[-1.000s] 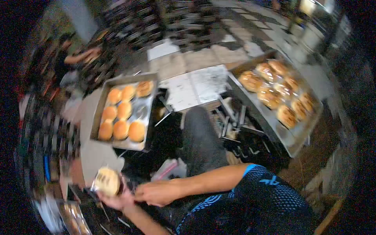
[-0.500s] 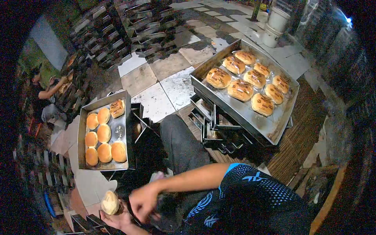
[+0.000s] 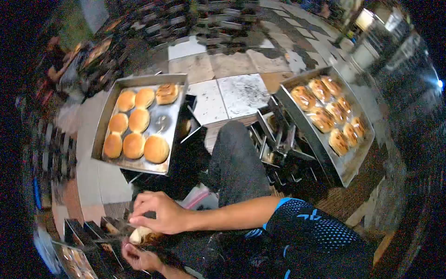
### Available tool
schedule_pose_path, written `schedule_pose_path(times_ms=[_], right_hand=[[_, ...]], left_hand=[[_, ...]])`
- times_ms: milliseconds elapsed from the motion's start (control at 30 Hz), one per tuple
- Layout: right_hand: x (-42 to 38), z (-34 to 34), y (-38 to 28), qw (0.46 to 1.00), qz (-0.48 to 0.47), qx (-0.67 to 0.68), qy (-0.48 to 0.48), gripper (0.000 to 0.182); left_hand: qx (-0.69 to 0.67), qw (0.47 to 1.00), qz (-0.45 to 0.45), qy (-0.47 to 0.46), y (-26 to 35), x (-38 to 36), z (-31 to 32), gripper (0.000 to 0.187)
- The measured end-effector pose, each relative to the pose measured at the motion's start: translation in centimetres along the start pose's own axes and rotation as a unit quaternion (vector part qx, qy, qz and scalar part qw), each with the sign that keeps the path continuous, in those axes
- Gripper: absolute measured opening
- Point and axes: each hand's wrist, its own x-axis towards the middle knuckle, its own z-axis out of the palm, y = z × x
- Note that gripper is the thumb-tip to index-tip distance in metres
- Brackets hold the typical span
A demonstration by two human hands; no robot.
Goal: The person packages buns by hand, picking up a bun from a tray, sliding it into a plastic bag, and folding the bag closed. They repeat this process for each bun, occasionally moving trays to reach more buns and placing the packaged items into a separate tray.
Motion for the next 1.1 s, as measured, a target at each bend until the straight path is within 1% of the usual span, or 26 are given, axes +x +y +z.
schedule_pose_path(times_ms=[33,100,133,167,200,233,300,367,467,500,567,600,633,667,700,733,767,800,833,867,900,933,967,1000,1033,1100], right_hand=[[1.2,-0.2,-0.9,0.992,-0.099,-0.072,-0.019,0.012],[1.8,0.7,1.2,0.964,-0.242,-0.106,-0.009,0.010],[1.4,1.7,4.0,0.984,-0.156,-0.082,-0.017,0.010],[0.6,2.8,7.5,0.995,-0.072,-0.058,-0.024,0.009],[0.2,3.5,11.0,0.998,-0.038,-0.038,-0.025,0.011],[-0.1,3.9,11.3,0.998,-0.043,-0.043,-0.024,0.011],[-1.1,3.8,11.0,0.997,-0.056,-0.020,-0.050,0.013],[-0.8,3.5,10.0,0.998,-0.025,-0.025,-0.052,0.011],[0.6,4.1,10.8,0.981,-0.159,-0.110,-0.030,0.019],[1.5,6.0,11.4,0.976,-0.207,-0.060,-0.030,0.020],[2.6,8.3,12.5,0.970,-0.195,-0.134,-0.051,0.020],[3.8,8.3,13.4,0.985,-0.107,-0.129,0.031,0.023],[4.8,7.7,14.1,0.986,-0.021,-0.120,0.112,0.026],[4.0,7.2,13.8,0.978,-0.060,-0.162,0.120,0.028],[2.2,7.3,12.9,0.974,-0.055,-0.182,0.127,0.030],[-0.1,6.8,12.4,0.979,0.001,-0.174,0.105,0.032],[-2.6,6.2,11.4,0.981,0.070,-0.164,0.074,0.034],[-5.4,5.8,11.7,0.974,0.139,-0.172,0.056,0.036],[-8.0,5.5,12.4,0.960,0.209,-0.182,0.036,0.036],[-9.9,5.1,12.7,0.948,0.262,-0.180,0.032,0.038],[-10.1,4.0,12.2,0.948,0.261,-0.181,0.035,0.038],[-9.8,2.4,11.7,0.920,0.314,-0.224,-0.075,0.038],[-9.4,1.3,11.3,0.876,0.361,-0.264,-0.184,0.038],[-9.4,1.3,11.9,0.938,0.195,-0.284,-0.038,0.037],[-8.1,1.0,10.8,0.940,0.184,-0.283,-0.036,0.037],[-4.7,0.8,6.6,0.983,-0.007,-0.140,-0.117,0.025]], left_hand=[[0.069,0.995,0.069,-0.004,0.9,1.1,-1.2,0.029],[0.001,0.971,0.239,0.029,-1.8,2.2,-2.3,0.021],[0.153,0.961,0.223,0.052,-3.4,2.1,-2.0,0.013],[0.112,0.983,0.141,0.021,-5.9,1.7,-1.6,0.009],[0.164,0.972,0.168,0.001,-7.1,1.5,-1.7,0.010],[0.213,0.957,0.196,-0.019,-8.4,1.7,-1.8,0.011],[0.135,0.984,0.113,-0.013,-9.3,0.3,-2.2,0.013],[0.167,0.979,0.118,-0.004,-8.9,-0.3,-1.9,0.017],[0.097,0.985,0.143,-0.013,-8.7,0.2,-0.2,0.018],[0.094,0.985,0.141,-0.021,-9.2,0.7,0.5,0.018],[0.215,0.965,0.149,0.015,-9.8,1.8,2.3,0.021],[0.172,0.985,-0.005,0.014,-7.8,2.9,2.7,0.025],[0.096,0.994,-0.048,0.022,-8.2,4.2,1.6,0.029],[0.002,0.987,-0.160,-0.011,-7.6,3.9,0.4,0.029],[-0.093,0.958,-0.268,-0.043,-6.7,2.8,-0.6,0.028],[-0.103,0.946,-0.304,-0.041,-5.7,1.4,-1.5,0.029],[-0.028,0.943,-0.315,-0.105,-7.8,-0.3,-3.9,0.023],[0.020,0.920,-0.370,-0.130,-6.6,-1.9,-5.5,0.018],[0.061,0.924,-0.352,-0.135,-3.1,-3.1,-5.0,0.021],[0.145,0.959,-0.167,-0.179,-2.1,-4.7,-5.3,0.020],[0.180,0.953,-0.156,-0.186,0.2,-5.2,-5.1,0.019],[0.176,0.955,-0.152,-0.186,1.0,-5.4,-5.3,0.019],[0.183,0.959,-0.160,-0.144,1.5,-5.6,-5.5,0.018],[0.189,0.963,-0.167,-0.099,2.2,-5.5,-5.9,0.018],[0.193,0.965,-0.156,-0.089,2.8,-4.6,-6.2,0.022],[0.152,0.971,-0.166,-0.078,0.7,-3.1,-7.6,0.027]])
